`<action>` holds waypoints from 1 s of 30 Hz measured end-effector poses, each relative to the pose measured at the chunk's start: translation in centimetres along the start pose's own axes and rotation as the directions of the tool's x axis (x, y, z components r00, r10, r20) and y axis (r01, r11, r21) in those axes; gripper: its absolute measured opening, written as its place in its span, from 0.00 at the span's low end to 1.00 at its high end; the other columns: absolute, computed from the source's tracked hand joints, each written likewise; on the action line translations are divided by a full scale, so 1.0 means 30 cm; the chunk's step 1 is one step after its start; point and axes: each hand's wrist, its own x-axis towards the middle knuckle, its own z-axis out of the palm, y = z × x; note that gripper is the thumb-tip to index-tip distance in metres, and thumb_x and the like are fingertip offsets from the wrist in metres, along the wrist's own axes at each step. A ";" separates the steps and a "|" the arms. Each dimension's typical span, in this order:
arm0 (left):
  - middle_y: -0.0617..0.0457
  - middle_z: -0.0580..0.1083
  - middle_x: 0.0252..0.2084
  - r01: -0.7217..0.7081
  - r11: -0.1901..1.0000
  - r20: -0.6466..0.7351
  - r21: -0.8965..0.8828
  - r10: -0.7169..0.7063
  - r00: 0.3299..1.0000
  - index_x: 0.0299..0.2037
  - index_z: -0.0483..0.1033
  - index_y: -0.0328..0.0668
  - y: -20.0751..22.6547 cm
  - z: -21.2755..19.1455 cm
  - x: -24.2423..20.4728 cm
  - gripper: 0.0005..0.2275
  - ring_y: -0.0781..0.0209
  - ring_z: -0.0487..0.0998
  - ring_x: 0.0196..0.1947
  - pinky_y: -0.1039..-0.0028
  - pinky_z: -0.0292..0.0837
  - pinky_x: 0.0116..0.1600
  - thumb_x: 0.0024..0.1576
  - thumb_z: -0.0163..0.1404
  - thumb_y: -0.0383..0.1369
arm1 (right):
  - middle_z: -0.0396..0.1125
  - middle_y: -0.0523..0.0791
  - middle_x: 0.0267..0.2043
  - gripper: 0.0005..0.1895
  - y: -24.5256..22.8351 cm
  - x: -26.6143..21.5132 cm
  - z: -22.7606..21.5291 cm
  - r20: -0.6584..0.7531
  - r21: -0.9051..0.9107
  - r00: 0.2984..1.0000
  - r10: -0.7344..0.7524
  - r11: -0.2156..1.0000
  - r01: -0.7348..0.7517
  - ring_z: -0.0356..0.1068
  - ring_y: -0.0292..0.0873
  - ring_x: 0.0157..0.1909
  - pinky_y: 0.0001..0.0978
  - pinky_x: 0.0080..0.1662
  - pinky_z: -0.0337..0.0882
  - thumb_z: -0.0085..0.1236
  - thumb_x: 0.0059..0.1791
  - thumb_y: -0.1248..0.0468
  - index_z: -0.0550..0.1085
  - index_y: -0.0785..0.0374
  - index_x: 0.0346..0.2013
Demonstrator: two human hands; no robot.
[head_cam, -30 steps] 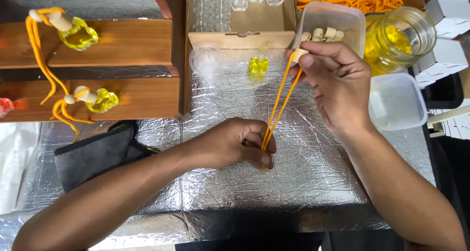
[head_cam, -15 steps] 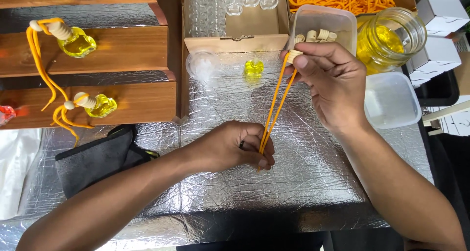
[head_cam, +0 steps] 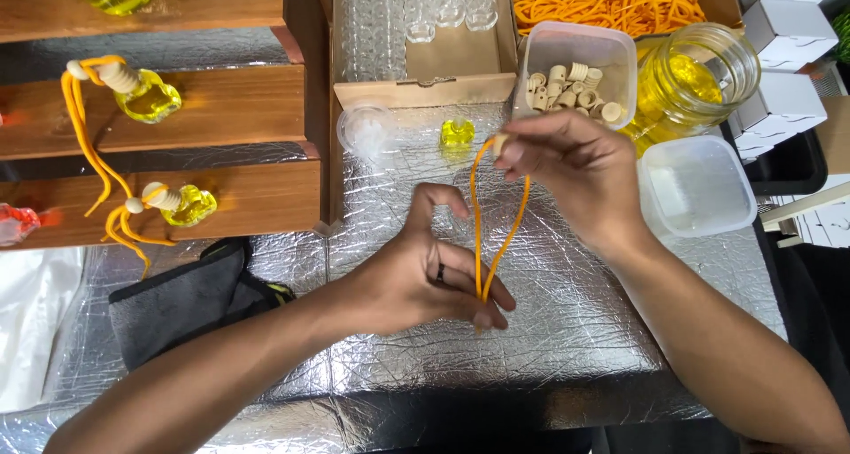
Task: Assembling small perfume bottles by threading cords through wooden caps and attaching them to the bottles.
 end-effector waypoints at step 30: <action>0.40 0.75 0.38 -0.222 0.918 -0.393 0.328 0.347 0.852 0.43 0.86 0.38 -0.044 -0.067 0.023 0.06 0.54 0.75 0.46 0.63 0.76 0.50 0.57 0.60 0.28 | 0.73 0.49 0.36 0.07 0.004 -0.108 0.112 0.374 -0.240 0.926 -0.055 0.959 0.154 0.73 0.54 0.43 0.47 0.50 0.71 0.66 0.46 0.71 0.78 0.64 0.37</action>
